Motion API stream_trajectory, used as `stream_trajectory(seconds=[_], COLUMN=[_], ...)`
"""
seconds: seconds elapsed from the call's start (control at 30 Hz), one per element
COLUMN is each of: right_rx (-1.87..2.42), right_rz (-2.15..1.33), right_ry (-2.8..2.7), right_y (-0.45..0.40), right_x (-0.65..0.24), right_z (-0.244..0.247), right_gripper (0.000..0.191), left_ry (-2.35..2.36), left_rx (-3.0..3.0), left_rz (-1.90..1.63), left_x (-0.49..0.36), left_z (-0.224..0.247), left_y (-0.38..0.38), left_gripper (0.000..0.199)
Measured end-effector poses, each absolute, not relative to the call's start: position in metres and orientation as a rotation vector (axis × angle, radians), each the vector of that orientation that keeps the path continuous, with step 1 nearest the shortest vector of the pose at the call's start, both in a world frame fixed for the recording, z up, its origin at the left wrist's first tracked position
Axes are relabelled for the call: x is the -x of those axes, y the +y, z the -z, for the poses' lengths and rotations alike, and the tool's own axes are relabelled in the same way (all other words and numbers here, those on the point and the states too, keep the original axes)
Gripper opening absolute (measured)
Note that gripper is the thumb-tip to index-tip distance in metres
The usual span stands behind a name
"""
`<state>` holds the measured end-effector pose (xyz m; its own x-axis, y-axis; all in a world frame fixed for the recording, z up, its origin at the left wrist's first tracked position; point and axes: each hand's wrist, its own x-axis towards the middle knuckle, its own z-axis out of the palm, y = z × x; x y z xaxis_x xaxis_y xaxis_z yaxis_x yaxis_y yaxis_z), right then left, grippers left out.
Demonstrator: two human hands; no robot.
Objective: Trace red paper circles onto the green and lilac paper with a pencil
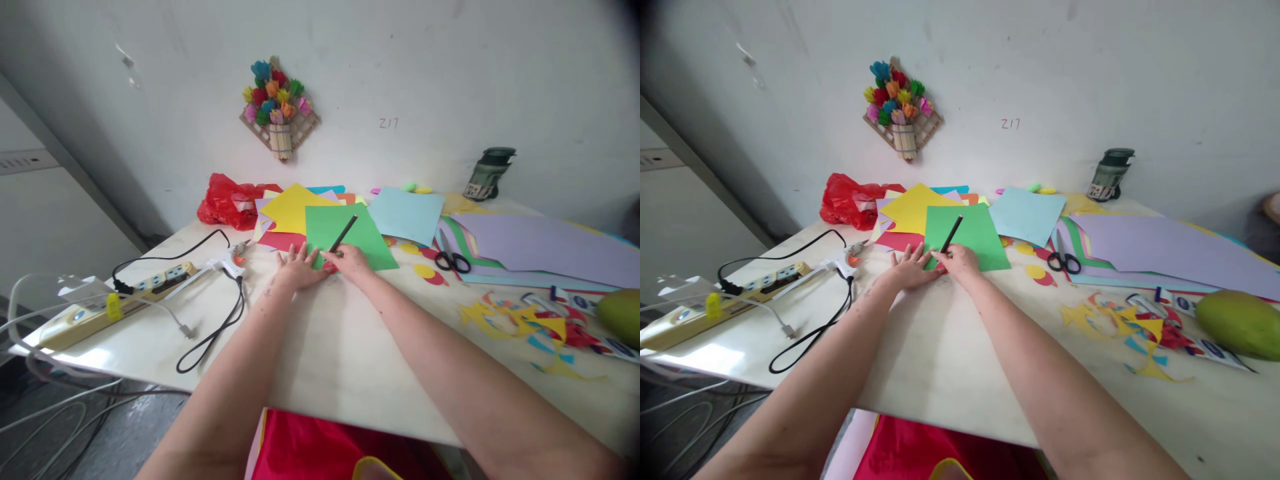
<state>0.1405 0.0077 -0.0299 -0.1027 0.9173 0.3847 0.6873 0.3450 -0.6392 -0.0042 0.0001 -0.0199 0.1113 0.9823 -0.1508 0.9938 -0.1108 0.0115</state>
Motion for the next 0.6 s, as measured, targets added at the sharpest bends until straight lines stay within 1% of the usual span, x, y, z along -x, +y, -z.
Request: stream_trajectory(seconds=[0.27,0.43,0.6], right_rx=[1.367,1.356,1.365], right_rz=[-0.38,-0.398,-0.413], right_ry=[-1.893,-1.935,-1.942], right_y=[0.008,0.006,0.006], right_x=[-0.141,-0.142,-0.142], right_z=[0.031,0.029,0.03], right_gripper=[0.031,0.032,0.033], left_ry=[2.066,2.063,2.101], left_rx=[-2.285,-2.268,-2.23], left_rz=[0.05,0.073,0.079], left_x=[0.0,-0.006,-0.005], left_z=[0.021,0.019,0.022], left_y=[-0.011,-0.013,-0.012], left_gripper=[0.072,0.069,0.072])
